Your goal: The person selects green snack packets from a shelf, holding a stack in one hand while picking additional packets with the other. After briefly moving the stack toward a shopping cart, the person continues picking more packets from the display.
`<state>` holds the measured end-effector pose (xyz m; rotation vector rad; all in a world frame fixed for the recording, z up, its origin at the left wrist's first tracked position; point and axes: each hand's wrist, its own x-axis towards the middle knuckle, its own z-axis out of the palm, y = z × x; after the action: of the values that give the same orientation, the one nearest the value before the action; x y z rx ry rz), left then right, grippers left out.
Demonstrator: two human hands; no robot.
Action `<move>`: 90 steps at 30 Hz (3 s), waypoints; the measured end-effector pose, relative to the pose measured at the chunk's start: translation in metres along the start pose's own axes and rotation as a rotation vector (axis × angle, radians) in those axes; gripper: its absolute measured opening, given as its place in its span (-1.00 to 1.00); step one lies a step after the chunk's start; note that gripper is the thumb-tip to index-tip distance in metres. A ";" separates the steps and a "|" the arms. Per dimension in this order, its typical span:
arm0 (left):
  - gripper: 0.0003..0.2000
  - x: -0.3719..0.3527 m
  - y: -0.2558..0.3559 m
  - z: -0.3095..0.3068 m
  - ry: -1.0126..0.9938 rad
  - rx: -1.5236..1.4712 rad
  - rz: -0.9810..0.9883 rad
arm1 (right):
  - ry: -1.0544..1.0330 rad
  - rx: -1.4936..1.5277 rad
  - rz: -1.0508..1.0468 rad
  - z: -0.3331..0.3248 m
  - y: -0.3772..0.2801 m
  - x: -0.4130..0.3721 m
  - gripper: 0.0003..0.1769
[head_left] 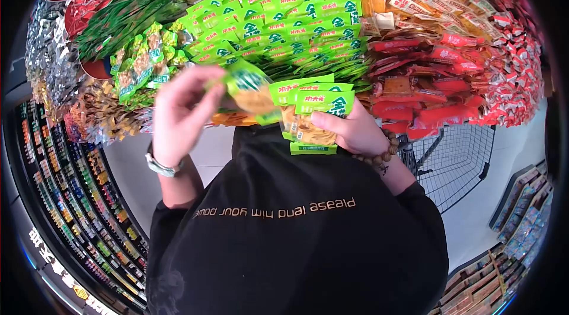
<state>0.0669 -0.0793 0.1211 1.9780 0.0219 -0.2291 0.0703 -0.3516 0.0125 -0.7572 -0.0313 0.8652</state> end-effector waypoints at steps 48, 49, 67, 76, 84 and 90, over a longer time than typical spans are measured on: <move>-0.75 0.066 -0.021 0.054 0.113 0.502 0.646 | 0.001 0.026 -0.107 -0.002 0.005 -0.006 -0.50; -0.76 0.051 -0.014 0.043 0.087 0.427 0.500 | 0.014 0.005 -0.100 -0.005 0.005 -0.008 -0.50; -0.69 -0.008 -0.042 -0.008 0.501 -0.027 0.352 | -0.169 -0.096 -0.062 -0.005 -0.006 0.000 -0.42; -0.82 0.028 -0.039 0.011 0.236 0.383 0.458 | -0.244 -0.050 -0.076 -0.014 -0.007 -0.001 -0.51; -0.85 0.014 -0.040 0.004 0.309 0.237 0.238 | -0.196 -0.094 -0.113 -0.006 -0.006 0.002 -0.48; -0.89 0.010 -0.042 0.010 0.358 0.131 0.293 | -0.269 -0.073 -0.117 -0.009 -0.008 0.005 -0.56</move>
<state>0.0704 -0.0726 0.0775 2.1001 -0.0523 0.3221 0.0821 -0.3568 0.0098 -0.6953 -0.3439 0.8524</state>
